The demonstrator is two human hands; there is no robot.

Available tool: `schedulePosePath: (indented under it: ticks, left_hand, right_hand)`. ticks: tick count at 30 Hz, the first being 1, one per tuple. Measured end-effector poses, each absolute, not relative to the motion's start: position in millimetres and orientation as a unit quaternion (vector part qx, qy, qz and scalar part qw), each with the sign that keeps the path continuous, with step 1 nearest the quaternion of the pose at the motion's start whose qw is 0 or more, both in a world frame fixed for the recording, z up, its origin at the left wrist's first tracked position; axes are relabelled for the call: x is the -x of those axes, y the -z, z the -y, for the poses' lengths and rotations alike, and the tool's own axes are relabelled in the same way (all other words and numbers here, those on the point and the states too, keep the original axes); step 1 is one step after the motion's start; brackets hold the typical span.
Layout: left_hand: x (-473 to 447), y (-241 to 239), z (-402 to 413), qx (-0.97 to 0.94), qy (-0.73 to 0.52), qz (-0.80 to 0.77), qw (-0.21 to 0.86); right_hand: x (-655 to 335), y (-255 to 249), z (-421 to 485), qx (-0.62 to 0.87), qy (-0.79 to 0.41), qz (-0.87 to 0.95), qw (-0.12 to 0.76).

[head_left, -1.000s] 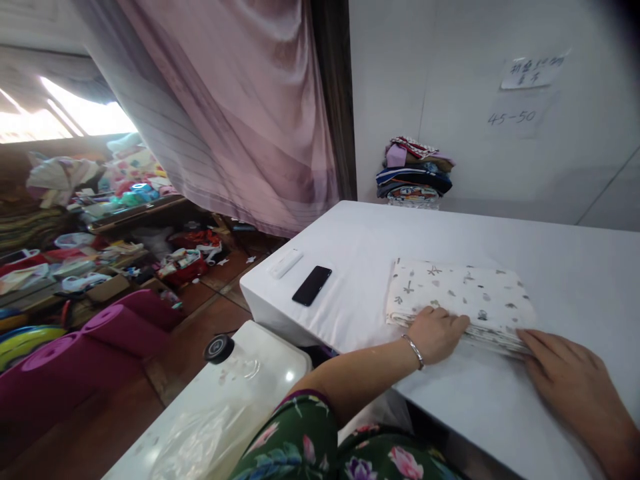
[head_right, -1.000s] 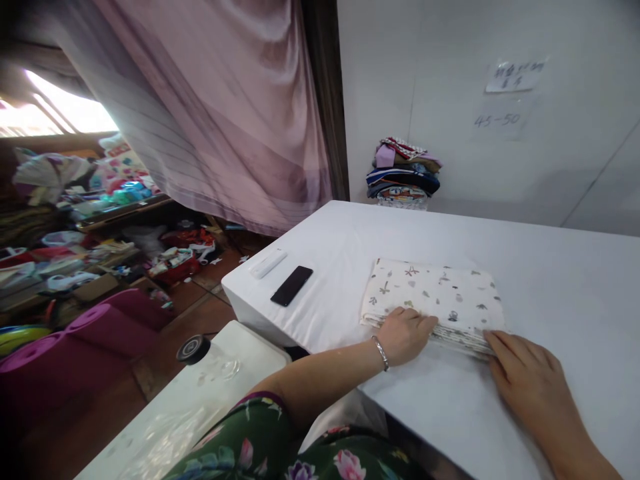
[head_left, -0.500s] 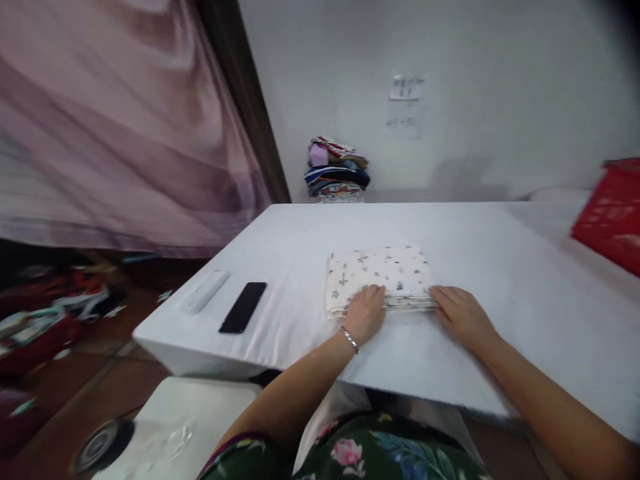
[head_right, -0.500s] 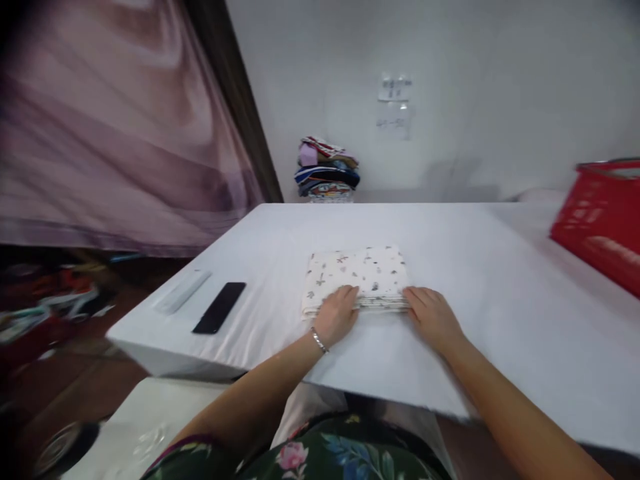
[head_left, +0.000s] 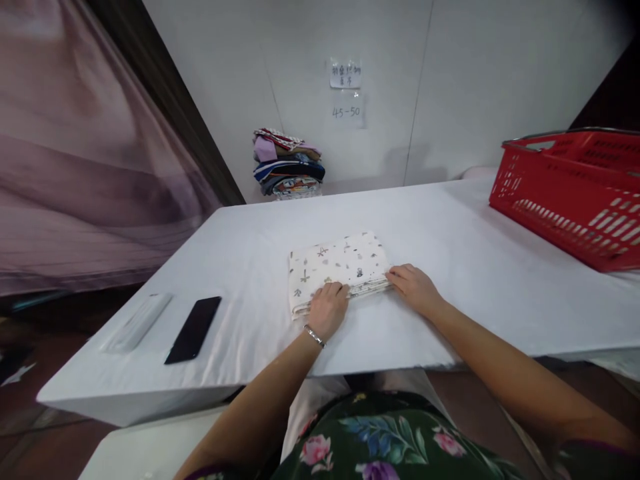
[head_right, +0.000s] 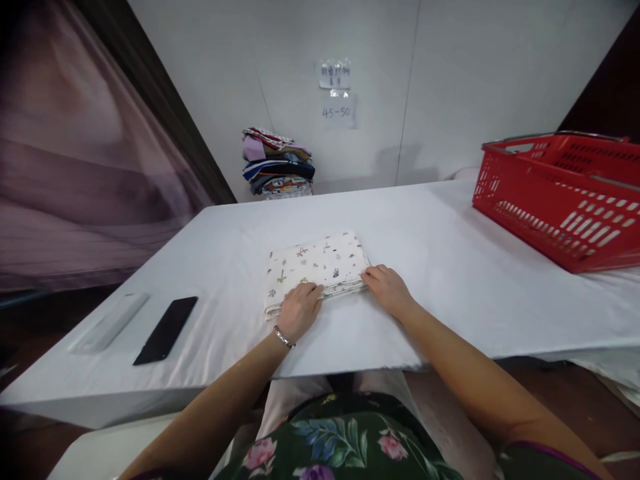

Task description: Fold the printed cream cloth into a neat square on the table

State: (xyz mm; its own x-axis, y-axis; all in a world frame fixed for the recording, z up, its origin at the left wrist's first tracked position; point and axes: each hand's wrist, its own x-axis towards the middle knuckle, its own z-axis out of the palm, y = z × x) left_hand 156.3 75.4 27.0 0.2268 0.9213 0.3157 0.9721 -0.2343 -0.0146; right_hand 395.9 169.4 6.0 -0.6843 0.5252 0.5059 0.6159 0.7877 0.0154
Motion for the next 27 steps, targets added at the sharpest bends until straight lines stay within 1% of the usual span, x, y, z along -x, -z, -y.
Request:
schedulePosePath:
  ticks: [4, 11, 16, 27]
  left_hand:
    - [-157, -27, -76, 0.777, 0.117, 0.608, 0.108]
    - [-155, -24, -68, 0.796, 0.125, 0.583, 0.102]
    - [-153, -23, -67, 0.786, 0.116, 0.597, 0.110]
    - [-152, -28, -73, 0.782, 0.116, 0.606, 0.087]
  right_hand:
    - [-397, -5, -167, 0.314, 0.094, 0.913, 0.242]
    - [-398, -5, -161, 0.324, 0.072, 0.920, 0.207]
    - [-397, -7, -158, 0.325, 0.069, 0.924, 0.190]
    - [-395, -10, -164, 0.320, 0.091, 0.926, 0.181]
